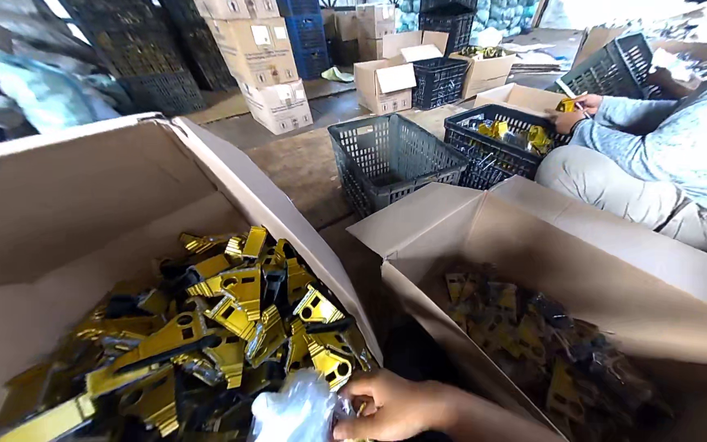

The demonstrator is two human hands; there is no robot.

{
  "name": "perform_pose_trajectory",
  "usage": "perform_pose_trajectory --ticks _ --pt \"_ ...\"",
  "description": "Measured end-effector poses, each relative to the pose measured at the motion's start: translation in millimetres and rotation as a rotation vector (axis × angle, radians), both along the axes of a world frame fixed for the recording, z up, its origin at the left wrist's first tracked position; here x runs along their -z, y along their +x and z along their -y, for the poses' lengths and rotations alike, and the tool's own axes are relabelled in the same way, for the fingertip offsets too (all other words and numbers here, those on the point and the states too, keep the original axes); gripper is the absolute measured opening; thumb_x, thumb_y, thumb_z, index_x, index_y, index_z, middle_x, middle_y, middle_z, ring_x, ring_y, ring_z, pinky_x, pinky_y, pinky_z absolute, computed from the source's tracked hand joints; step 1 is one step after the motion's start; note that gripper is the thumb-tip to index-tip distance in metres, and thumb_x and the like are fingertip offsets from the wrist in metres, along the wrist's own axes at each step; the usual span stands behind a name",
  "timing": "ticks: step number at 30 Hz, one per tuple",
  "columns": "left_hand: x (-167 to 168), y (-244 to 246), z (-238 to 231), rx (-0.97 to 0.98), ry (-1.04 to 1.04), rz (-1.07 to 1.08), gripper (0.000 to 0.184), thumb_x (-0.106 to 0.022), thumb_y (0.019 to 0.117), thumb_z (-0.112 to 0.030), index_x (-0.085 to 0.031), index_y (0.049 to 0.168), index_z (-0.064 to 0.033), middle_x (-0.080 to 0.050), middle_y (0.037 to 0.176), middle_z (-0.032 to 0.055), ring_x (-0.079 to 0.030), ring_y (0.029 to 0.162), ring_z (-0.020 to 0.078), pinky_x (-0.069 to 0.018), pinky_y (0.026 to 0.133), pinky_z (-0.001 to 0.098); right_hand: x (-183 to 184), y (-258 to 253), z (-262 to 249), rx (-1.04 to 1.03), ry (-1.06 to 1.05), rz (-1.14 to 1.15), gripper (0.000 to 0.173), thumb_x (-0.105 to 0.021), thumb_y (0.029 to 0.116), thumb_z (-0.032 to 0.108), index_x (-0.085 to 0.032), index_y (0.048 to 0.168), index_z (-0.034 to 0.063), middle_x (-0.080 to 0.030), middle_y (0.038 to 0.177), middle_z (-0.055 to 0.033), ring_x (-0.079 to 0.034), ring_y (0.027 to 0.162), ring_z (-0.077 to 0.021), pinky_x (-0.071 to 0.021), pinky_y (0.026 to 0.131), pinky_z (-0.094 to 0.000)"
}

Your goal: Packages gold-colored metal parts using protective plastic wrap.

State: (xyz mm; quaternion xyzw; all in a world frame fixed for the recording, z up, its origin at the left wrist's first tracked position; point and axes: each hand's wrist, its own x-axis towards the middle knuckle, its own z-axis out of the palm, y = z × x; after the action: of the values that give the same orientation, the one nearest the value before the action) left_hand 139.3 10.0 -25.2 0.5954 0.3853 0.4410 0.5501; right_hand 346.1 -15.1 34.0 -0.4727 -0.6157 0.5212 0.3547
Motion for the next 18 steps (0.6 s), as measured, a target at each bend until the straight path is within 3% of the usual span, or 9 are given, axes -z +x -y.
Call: perform_pose_trajectory --ticks 3,5,7,10,13,14,15,18 --pt "-19 12 6 0.044 0.069 -0.057 0.046 -0.085 0.074 -0.001 -0.065 0.115 0.0055 -0.074 0.106 -0.0021 -0.068 0.104 0.003 -0.0571 0.096 0.0276 18 -15 3 0.194 -0.007 -0.131 0.023 -0.061 0.0996 0.008 -0.066 0.109 -0.0128 -0.068 0.096 -0.0191 -0.066 0.083 -0.0174 -0.0563 0.079 -0.033" --pt "-47 23 13 0.051 -0.059 -0.026 0.047 -0.082 0.0717 0.005 -0.06 0.114 0.0054 -0.073 0.1 -0.0038 -0.069 0.098 0.0019 -0.058 0.093 0.0251 23 -17 6 0.273 -0.08 -0.266 0.022 -0.054 0.1025 0.006 -0.065 0.111 -0.0108 -0.067 0.093 -0.0112 -0.064 0.082 -0.0089 -0.0557 0.079 -0.0273" --pt "-56 24 16 0.036 -0.212 0.076 0.039 -0.073 0.0754 0.009 -0.06 0.111 -0.0002 -0.074 0.091 -0.0048 -0.071 0.086 0.0042 -0.0604 0.082 0.0256 26 -24 11 0.283 -0.157 -0.306 0.022 -0.052 0.1048 0.009 -0.062 0.115 -0.0086 -0.067 0.094 -0.0082 -0.065 0.081 -0.0066 -0.0562 0.078 -0.0255" --pt "-50 16 14 -0.052 -0.25 0.028 0.034 -0.07 0.0836 0.006 -0.057 0.114 0.0009 -0.072 0.092 -0.0038 -0.07 0.084 0.0045 -0.0604 0.077 0.0257 25 -22 10 0.242 -0.182 -0.182 0.031 -0.05 0.1068 0.012 -0.059 0.125 -0.0111 -0.066 0.104 -0.0181 -0.067 0.084 -0.0159 -0.0573 0.08 -0.0317" --pt "-50 11 20 -0.044 -0.231 0.025 0.046 -0.073 0.0809 0.007 -0.052 0.122 0.0047 -0.072 0.102 -0.0013 -0.07 0.097 0.0044 -0.0597 0.089 0.0265 22 -31 -2 0.361 -0.219 -0.173 0.035 -0.044 0.1101 0.027 -0.062 0.106 -0.0025 -0.056 0.078 -0.0033 -0.052 0.058 -0.0063 -0.0484 0.057 -0.0231" --pt "-53 10 23 -0.029 -0.224 0.039 0.048 -0.074 0.0808 0.007 -0.051 0.123 0.0055 -0.072 0.105 -0.0004 -0.069 0.101 0.0051 -0.0592 0.091 0.027 22 -37 -5 0.392 -0.247 -0.201 0.037 -0.044 0.1101 0.03 -0.062 0.103 -0.0007 -0.054 0.074 -0.0011 -0.05 0.055 -0.0055 -0.0463 0.053 -0.0229" --pt "-54 6 23 -0.022 -0.214 0.054 0.047 -0.075 0.0812 0.006 -0.053 0.122 0.0054 -0.072 0.105 0.0 -0.07 0.1 0.0064 -0.0594 0.091 0.0282 22 -40 -5 0.368 -0.264 -0.224 0.036 -0.045 0.1099 0.029 -0.063 0.104 -0.0014 -0.057 0.075 -0.0016 -0.053 0.057 -0.0063 -0.0483 0.055 -0.0243" --pt "-41 -20 4 -0.121 -0.182 0.021 0.037 -0.072 0.0838 0.001 -0.058 0.118 0.0026 -0.073 0.093 -0.0007 -0.07 0.084 0.0073 -0.0613 0.077 0.0286 20 -37 3 0.057 -0.265 -0.291 0.024 -0.048 0.1071 0.015 -0.062 0.109 -0.0047 -0.069 0.089 -0.0043 -0.069 0.077 -0.0097 -0.0603 0.076 -0.0302"
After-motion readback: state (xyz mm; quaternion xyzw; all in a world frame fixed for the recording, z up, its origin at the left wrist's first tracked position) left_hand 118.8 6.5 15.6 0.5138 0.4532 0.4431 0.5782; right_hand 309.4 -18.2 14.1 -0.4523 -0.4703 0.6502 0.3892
